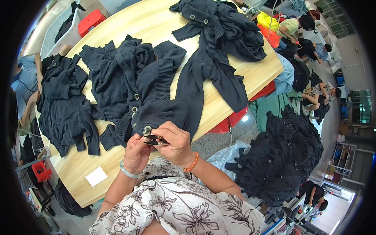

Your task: Trim loose threads from black garments using scissors on a work table.

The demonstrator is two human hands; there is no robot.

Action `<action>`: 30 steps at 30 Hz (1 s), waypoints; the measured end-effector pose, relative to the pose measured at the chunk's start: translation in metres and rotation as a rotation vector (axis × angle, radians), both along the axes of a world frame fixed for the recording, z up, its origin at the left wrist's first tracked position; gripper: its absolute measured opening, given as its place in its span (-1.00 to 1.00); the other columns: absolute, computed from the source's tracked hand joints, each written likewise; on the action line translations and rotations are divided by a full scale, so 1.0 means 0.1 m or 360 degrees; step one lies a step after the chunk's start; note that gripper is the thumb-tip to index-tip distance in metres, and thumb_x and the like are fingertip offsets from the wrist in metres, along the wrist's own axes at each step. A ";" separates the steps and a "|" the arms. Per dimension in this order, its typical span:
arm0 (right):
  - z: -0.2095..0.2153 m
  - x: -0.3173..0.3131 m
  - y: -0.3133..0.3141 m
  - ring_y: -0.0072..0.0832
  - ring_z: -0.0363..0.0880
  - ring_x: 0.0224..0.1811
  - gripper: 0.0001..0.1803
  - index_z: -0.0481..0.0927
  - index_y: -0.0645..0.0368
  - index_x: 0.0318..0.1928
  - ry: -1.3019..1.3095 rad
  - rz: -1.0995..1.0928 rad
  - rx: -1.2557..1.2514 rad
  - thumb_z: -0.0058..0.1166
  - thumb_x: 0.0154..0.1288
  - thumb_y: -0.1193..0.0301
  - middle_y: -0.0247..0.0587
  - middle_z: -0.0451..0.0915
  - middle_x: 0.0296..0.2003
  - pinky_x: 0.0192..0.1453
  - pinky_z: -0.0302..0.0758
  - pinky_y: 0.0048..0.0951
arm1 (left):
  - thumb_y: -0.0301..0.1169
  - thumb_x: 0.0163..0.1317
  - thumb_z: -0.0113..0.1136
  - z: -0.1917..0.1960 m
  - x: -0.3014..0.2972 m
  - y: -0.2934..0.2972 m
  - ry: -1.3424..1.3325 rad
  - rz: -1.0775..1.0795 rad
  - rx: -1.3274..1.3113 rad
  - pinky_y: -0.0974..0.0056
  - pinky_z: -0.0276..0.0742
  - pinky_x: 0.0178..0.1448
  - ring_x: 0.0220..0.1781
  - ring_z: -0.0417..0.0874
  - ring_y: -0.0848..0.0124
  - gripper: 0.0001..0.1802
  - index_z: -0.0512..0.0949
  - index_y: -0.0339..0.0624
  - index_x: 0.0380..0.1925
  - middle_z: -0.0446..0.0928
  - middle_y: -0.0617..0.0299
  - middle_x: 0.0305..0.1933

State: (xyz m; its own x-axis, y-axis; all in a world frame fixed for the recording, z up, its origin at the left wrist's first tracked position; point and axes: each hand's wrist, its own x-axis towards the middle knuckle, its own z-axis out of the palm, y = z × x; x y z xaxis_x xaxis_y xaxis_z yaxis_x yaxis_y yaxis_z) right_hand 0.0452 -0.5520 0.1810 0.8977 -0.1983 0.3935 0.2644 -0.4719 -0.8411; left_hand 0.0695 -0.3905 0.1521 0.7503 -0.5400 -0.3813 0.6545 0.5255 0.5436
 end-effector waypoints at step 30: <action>0.38 0.10 -0.46 -0.55 0.45 -0.53 -0.57 0.61 0.25 0.05 0.0381 0.0600 -0.0085 0.29 0.15 0.41 -0.27 0.48 -0.48 -0.50 0.34 -0.53 | -0.28 0.36 0.05 -0.04 0.14 0.07 0.0443 -0.0116 -0.0432 -0.05 0.28 0.39 0.22 0.53 0.23 -0.66 0.54 -0.18 0.06 0.57 0.13 0.12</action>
